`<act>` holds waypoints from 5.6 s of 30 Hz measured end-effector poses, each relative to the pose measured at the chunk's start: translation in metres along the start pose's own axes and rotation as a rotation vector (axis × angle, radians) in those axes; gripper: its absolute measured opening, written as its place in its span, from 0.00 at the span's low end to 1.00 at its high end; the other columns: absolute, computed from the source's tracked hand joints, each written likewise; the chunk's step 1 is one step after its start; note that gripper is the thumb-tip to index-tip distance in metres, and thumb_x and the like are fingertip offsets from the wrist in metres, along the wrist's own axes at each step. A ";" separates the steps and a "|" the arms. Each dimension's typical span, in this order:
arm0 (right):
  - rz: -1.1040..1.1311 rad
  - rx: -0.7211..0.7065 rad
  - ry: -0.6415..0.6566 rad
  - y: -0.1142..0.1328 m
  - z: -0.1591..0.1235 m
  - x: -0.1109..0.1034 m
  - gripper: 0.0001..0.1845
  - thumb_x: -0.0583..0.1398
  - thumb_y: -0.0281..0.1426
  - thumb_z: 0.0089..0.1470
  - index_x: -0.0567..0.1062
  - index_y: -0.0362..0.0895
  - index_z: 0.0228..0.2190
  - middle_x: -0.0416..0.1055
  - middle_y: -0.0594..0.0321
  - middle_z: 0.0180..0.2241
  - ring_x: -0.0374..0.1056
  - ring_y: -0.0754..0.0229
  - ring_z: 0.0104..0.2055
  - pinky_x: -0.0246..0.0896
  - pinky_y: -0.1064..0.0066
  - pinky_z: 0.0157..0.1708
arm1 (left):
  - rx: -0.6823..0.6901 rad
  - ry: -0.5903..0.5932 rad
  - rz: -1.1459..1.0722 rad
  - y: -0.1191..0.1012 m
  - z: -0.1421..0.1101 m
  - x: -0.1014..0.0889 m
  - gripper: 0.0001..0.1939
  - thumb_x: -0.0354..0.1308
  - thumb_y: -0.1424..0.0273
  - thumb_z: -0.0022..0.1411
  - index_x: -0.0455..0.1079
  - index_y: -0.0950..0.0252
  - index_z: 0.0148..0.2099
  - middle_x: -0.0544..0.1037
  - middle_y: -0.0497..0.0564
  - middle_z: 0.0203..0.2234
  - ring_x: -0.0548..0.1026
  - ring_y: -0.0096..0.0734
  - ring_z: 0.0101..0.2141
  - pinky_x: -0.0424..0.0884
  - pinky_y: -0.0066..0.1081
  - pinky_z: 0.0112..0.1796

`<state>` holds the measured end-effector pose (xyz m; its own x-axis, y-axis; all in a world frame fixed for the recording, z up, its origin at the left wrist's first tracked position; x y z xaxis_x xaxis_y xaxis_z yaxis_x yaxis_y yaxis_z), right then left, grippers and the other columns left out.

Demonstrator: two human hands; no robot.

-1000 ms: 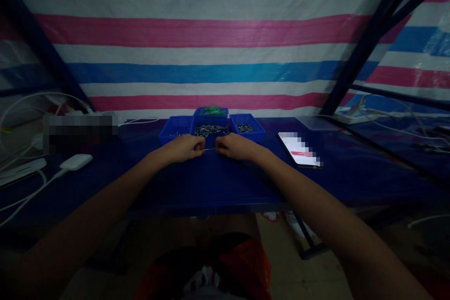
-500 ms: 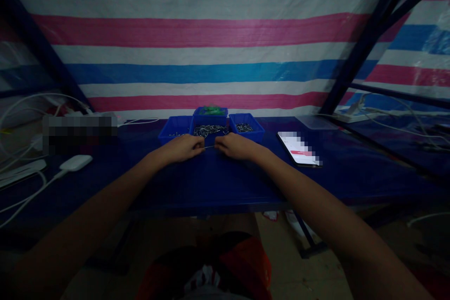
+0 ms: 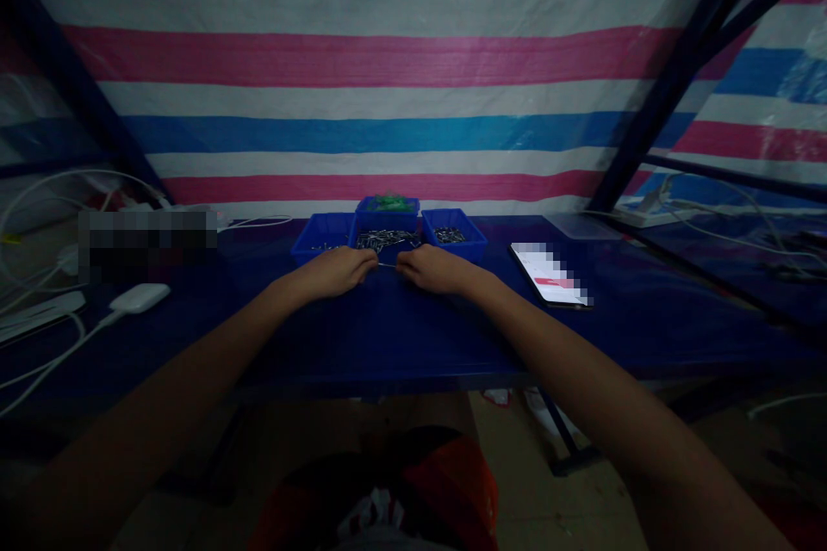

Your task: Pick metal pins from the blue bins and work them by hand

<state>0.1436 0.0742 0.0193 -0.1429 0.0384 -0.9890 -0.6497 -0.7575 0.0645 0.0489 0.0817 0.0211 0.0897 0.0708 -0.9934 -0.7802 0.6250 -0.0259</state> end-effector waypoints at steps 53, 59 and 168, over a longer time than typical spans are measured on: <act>0.031 0.020 -0.001 -0.001 0.000 0.001 0.13 0.47 0.33 0.58 0.69 0.42 0.31 0.69 0.61 0.25 0.61 0.65 0.25 0.51 0.73 0.28 | 0.006 0.009 -0.052 -0.003 -0.003 -0.004 0.11 0.47 0.66 0.56 0.69 0.61 0.37 0.73 0.49 0.27 0.67 0.28 0.24 0.56 0.28 0.24; 0.028 -0.007 0.001 -0.001 0.000 0.001 0.12 0.49 0.33 0.57 0.70 0.42 0.32 0.71 0.60 0.27 0.63 0.64 0.27 0.51 0.72 0.28 | -0.017 0.029 -0.081 -0.002 -0.003 -0.005 0.09 0.48 0.66 0.56 0.69 0.62 0.35 0.73 0.49 0.27 0.68 0.28 0.25 0.55 0.28 0.24; 0.058 -0.016 0.032 0.003 -0.001 0.002 0.10 0.51 0.32 0.54 0.70 0.41 0.33 0.71 0.58 0.29 0.64 0.63 0.28 0.52 0.72 0.29 | 0.014 0.060 -0.078 -0.003 -0.002 -0.001 0.06 0.50 0.69 0.56 0.67 0.63 0.35 0.72 0.48 0.25 0.67 0.26 0.24 0.55 0.27 0.23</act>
<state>0.1427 0.0713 0.0177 -0.1558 -0.0272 -0.9874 -0.6288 -0.7682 0.1204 0.0505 0.0782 0.0223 0.1120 -0.0249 -0.9934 -0.7636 0.6376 -0.1021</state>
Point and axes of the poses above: each hand's wrist, its own z-axis towards the middle knuckle, its own x-axis out of the palm, y = z × x, the point moved 8 cm from there along z, towards the middle knuckle
